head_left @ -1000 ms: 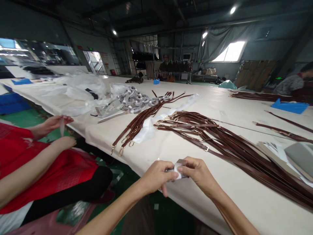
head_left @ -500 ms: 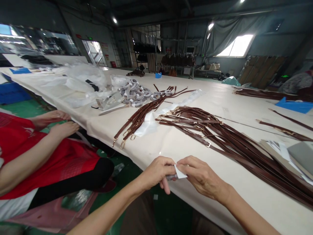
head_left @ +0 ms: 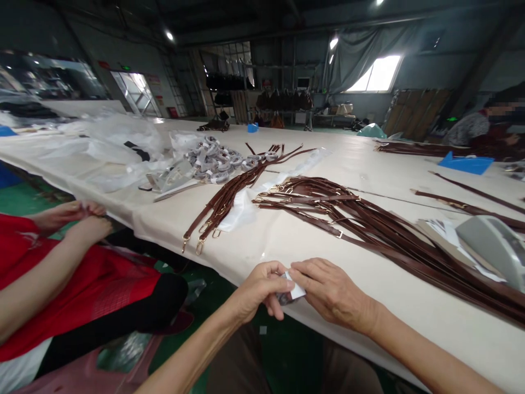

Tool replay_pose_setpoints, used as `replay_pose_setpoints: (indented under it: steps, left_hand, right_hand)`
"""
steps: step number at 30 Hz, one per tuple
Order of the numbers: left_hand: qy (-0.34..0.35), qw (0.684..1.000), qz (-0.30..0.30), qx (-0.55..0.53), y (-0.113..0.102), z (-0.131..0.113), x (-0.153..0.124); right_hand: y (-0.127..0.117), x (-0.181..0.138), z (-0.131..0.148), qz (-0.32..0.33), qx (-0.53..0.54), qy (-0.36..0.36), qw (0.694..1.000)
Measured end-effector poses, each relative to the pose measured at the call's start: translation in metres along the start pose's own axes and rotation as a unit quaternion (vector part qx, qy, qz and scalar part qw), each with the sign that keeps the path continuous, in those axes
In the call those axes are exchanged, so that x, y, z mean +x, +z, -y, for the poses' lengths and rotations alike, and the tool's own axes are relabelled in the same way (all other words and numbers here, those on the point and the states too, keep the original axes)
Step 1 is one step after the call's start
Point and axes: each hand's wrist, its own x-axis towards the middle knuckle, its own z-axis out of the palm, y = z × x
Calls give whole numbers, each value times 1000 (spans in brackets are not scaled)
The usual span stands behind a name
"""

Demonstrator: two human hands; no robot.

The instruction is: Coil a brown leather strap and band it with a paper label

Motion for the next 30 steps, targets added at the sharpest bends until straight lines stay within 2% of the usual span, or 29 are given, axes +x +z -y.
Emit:
replay_pose_setpoints:
  steps: [3,5,7,10,12,16,21,26,30]
  left_hand:
    - [20,999,-12,-27,3,5,-1]
    - [31,998,-13,-44,5,6,-2]
    - [42,996,-13,-83,6,7,-3]
    - [51,983,-31,-174,11,11,1]
    - [44,973,-54,-222,17,16,6]
    - [45,961,-76,-263,38,24,15]
    - [88,973,-70,-202,57,22,17]
    - [103,970,-111,-189,60,14,17]
    - [96,972,-121,-176,63,11,20]
  right_hand:
    - [-1,-2,4,-16,35,36,999]
    - [-2,-8,7,-56,48,59,996]
    - [-5,-18,10,-110,54,112,986]
    - [-13,-37,18,-210,70,225,949]
    - [-21,-43,27,-244,108,282,922]
    - [-32,-29,49,-232,218,365,875]
    - [-23,-1,53,-236,320,457,796]
    - [-8,2,46,-253,379,472,754]
    - [-7,-1,39,-278,412,473,728]
